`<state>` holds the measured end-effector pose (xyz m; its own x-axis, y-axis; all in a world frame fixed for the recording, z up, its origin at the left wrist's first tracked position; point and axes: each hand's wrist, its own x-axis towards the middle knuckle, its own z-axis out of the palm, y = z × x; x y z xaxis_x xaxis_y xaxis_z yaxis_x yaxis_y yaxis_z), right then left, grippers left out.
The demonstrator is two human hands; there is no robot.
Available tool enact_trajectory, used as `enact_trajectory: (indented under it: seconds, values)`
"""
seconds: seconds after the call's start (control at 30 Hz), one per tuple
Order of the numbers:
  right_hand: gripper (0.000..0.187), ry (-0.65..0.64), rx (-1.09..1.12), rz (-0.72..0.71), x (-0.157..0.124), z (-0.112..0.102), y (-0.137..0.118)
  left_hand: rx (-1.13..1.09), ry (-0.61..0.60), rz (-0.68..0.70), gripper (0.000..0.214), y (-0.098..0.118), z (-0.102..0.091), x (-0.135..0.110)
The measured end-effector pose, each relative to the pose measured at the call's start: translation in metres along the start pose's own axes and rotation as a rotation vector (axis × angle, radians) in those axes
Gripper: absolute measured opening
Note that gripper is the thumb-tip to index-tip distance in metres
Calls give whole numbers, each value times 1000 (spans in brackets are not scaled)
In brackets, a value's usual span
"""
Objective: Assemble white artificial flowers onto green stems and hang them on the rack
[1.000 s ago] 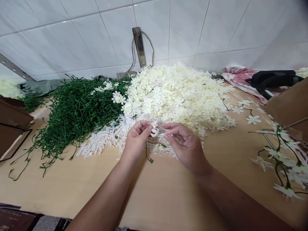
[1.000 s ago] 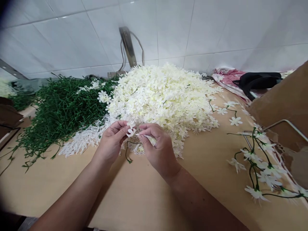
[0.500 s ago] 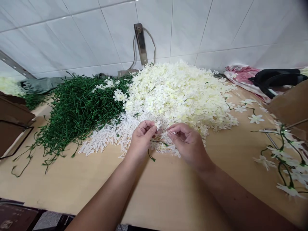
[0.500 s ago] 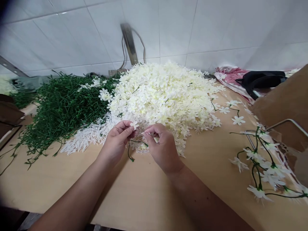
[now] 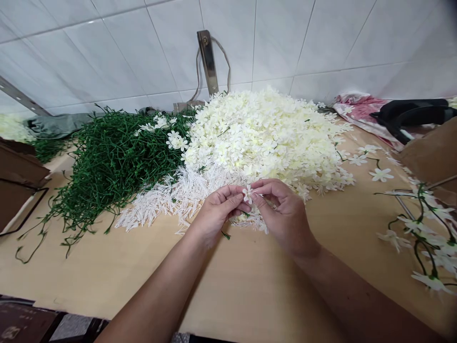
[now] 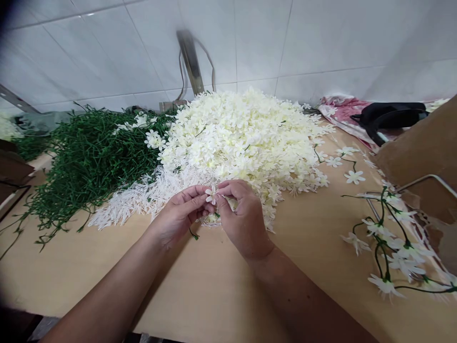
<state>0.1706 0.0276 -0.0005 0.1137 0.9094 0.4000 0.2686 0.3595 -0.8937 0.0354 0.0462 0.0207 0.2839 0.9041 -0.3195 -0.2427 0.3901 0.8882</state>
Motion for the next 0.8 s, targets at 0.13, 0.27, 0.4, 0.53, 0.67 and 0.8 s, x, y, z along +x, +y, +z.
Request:
enact_trajectory:
  seconds: [0.13, 0.27, 0.4, 0.53, 0.67, 0.8]
  values:
    - [7, -17, -8, 8, 0, 0, 0, 14, 6, 29, 16, -3, -2, 2]
    - [6, -27, -13, 21, -1, 0, 0, 30, 37, 65, 16, -4, -2, 2]
    - [6, -41, -20, -5, -1, 1, 1, 38, 49, 90, 14, -4, -1, 2]
    - [6, -41, -27, -27, -1, 1, 1, 36, 44, 89, 14, -6, -2, 3]
    - [7, -45, -34, -33, -1, -1, -1, -18, 53, 54, 16, -5, -2, 2]
    - [8, -48, -38, -28, -1, -1, -2, -59, 64, 41, 18, -4, -1, 1]
